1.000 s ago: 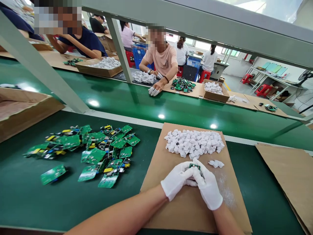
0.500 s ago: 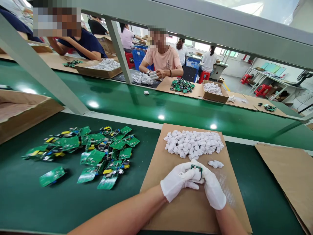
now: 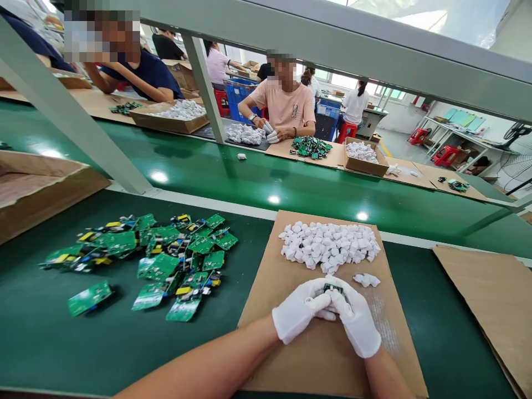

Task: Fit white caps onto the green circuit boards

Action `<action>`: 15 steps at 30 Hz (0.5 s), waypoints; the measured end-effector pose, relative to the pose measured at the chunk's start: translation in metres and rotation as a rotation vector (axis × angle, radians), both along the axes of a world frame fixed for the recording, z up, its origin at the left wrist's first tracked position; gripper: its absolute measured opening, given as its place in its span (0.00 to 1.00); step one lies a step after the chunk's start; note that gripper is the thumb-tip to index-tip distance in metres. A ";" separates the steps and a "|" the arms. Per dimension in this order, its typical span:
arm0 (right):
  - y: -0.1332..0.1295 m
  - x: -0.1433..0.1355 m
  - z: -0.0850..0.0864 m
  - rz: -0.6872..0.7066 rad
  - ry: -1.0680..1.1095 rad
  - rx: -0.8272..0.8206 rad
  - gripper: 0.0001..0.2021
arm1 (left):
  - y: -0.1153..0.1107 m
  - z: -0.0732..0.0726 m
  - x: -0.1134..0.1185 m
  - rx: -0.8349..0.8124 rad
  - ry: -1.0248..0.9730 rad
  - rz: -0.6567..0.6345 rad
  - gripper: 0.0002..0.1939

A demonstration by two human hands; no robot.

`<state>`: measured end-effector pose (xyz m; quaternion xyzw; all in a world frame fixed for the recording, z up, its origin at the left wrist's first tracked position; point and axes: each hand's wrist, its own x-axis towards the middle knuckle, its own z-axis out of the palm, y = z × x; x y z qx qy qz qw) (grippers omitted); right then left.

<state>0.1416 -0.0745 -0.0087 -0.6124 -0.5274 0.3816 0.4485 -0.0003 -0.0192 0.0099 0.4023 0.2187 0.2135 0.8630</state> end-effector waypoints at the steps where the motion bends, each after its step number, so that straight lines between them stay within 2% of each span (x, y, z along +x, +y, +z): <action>1: 0.000 0.001 0.001 0.024 0.036 0.008 0.18 | 0.000 0.001 0.000 -0.013 0.012 0.005 0.18; 4: 0.001 0.001 0.003 0.059 0.093 0.012 0.20 | 0.002 0.002 0.001 -0.053 0.028 0.021 0.16; 7: 0.001 0.000 0.004 0.025 -0.003 0.001 0.20 | 0.003 0.004 0.001 -0.052 0.025 0.005 0.16; 11: 0.001 -0.003 0.005 0.086 -0.081 0.034 0.22 | 0.005 0.004 0.002 -0.065 -0.008 0.007 0.13; 15: 0.001 -0.004 0.005 0.047 -0.208 0.032 0.22 | 0.005 0.001 0.002 -0.050 -0.051 0.019 0.12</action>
